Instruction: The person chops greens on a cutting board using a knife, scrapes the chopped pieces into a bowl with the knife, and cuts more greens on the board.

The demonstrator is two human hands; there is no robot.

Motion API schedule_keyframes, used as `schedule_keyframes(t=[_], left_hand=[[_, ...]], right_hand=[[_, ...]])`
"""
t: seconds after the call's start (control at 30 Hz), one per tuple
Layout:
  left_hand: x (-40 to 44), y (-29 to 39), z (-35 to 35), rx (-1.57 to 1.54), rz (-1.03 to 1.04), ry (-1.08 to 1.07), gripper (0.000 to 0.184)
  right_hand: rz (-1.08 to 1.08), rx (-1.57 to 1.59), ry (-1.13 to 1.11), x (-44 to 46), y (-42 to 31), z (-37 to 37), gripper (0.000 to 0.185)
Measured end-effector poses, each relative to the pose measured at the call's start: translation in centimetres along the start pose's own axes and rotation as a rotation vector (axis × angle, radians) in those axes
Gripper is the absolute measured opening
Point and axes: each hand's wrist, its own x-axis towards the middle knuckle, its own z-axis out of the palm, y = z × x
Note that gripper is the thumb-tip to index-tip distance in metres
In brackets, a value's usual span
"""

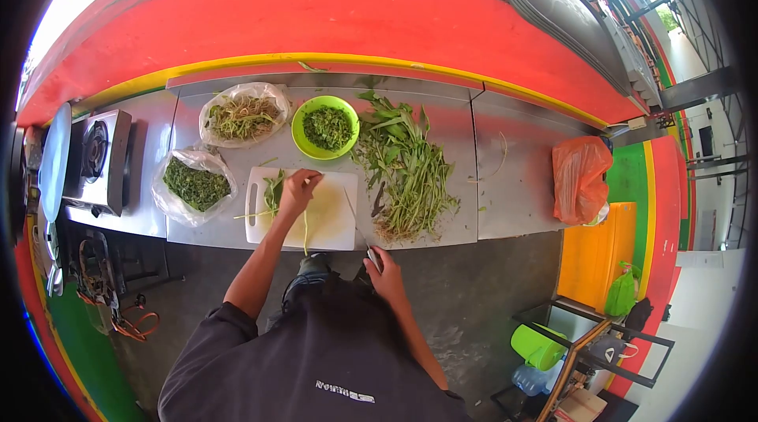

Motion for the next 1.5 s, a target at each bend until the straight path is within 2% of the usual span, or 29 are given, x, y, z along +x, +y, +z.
schedule_keyframes(t=[0.07,0.13,0.17,0.2,0.27,0.3,0.33,0.4,0.43,0.5,0.53,0.6,0.63,0.7,0.73,0.8,0.83,0.87,0.93,0.97,1.0,1.07,1.27,1.4,1.5], left_hand=[[0.2,-0.4,-1.1,-0.058,-0.015,0.063,0.02],[-0.1,-0.4,-2.9,-0.315,-0.352,-0.009,0.024],[-0.6,-0.7,-3.9,-0.35,-0.339,-0.123,0.025],[-1.2,-0.8,-4.5,-0.348,-0.339,-0.125,0.025],[-2.3,-0.9,-5.7,-0.199,-0.398,-0.451,0.022],[-2.8,-1.9,-5.9,-0.238,-0.398,-0.506,0.021],[-3.1,-2.6,-5.8,-0.234,-0.398,-0.507,0.021],[-3.6,-3.1,-5.9,-0.083,-0.094,-0.357,0.019],[-3.5,-3.0,-6.0,-0.081,-0.095,-0.354,0.019],[-3.1,-2.7,-5.5,-0.096,-0.161,-0.082,0.017],[-2.9,-2.6,-5.2,-0.097,-0.161,-0.081,0.017],[-2.4,-1.9,-4.8,-0.403,-0.188,0.127,0.018],[-2.3,-1.4,-4.8,-0.404,-0.187,0.128,0.018],[-2.3,-0.2,-5.1,-0.193,-0.237,0.189,0.017],[-2.3,0.5,-5.0,-0.193,-0.237,0.187,0.017],[-2.4,1.5,-4.7,0.021,-0.101,-0.008,0.016],[-2.5,1.9,-4.3,0.061,-0.14,-0.121,0.016],[-2.6,1.9,-3.8,0.061,-0.144,-0.118,0.016],[-2.9,0.2,-2.3,0.188,0.126,-0.232,0.02],[-3.0,-0.8,-1.6,0.219,0.065,-0.249,0.02],[-3.1,-1.2,-1.2,0.218,0.064,-0.25,0.02],[-3.1,-2.1,-0.3,0.255,0.19,-0.227,0.018],[-3.9,-1.6,0.8,0.355,0.253,-0.153,0.014],[-3.7,-1.9,1.5,0.364,0.226,-0.107,0.015],[-2.9,-1.5,1.9,0.352,0.112,-0.051,0.017]], right_hand=[[0.009,0.015,0.0,-0.1,0.4,-0.1,0.04],[-0.088,-0.039,0.026,0.0,1.5,0.1,0.04],[-0.086,-0.036,0.028,0.0,1.8,0.0,0.04],[-0.096,-0.05,0.028,0.1,1.9,0.0,0.04],[-0.107,-0.058,0.03,0.2,1.9,0.0,0.04],[-0.103,-0.067,0.025,0.2,1.9,0.0,0.039],[-0.101,-0.076,0.02,0.3,2.0,0.0,0.039],[-0.106,-0.064,0.013,0.6,1.9,0.2,0.039],[-0.112,-0.056,0.006,0.7,1.8,0.3,0.039],[-0.075,-0.048,-0.016,0.8,1.3,0.2,0.04],[-0.034,-0.042,-0.036,0.8,1.0,0.1,0.04],[-0.022,-0.038,-0.041,0.7,0.6,0.1,0.04],[-0.01,-0.032,-0.044,0.7,0.6,0.2,0.04],[-0.021,-0.033,-0.037,0.7,0.7,0.3,0.04],[-0.032,-0.033,-0.03,0.6,0.8,0.3,0.04],[0.001,-0.028,-0.044,0.3,0.6,0.2,0.04],[0.031,-0.024,-0.061,0.1,0.2,0.1,0.04],[0.031,-0.026,-0.065,0.0,-0.1,0.1,0.04],[0.019,-0.054,-0.074,-0.1,-0.6,0.0,0.04],[0.021,-0.055,-0.075,-0.3,-0.8,0.0,0.04],[0.051,-0.048,-0.09,-0.4,-1.1,0.0,0.04],[0.084,-0.044,-0.101,-0.6,-1.8,-0.2,0.04],[0.011,-0.048,-0.085,-1.4,-3.0,-0.3,0.042],[-0.003,-0.042,-0.108,-1.4,-3.8,-0.2,0.042],[0.014,-0.034,-0.113,-1.3,-3.9,-0.2,0.043]])
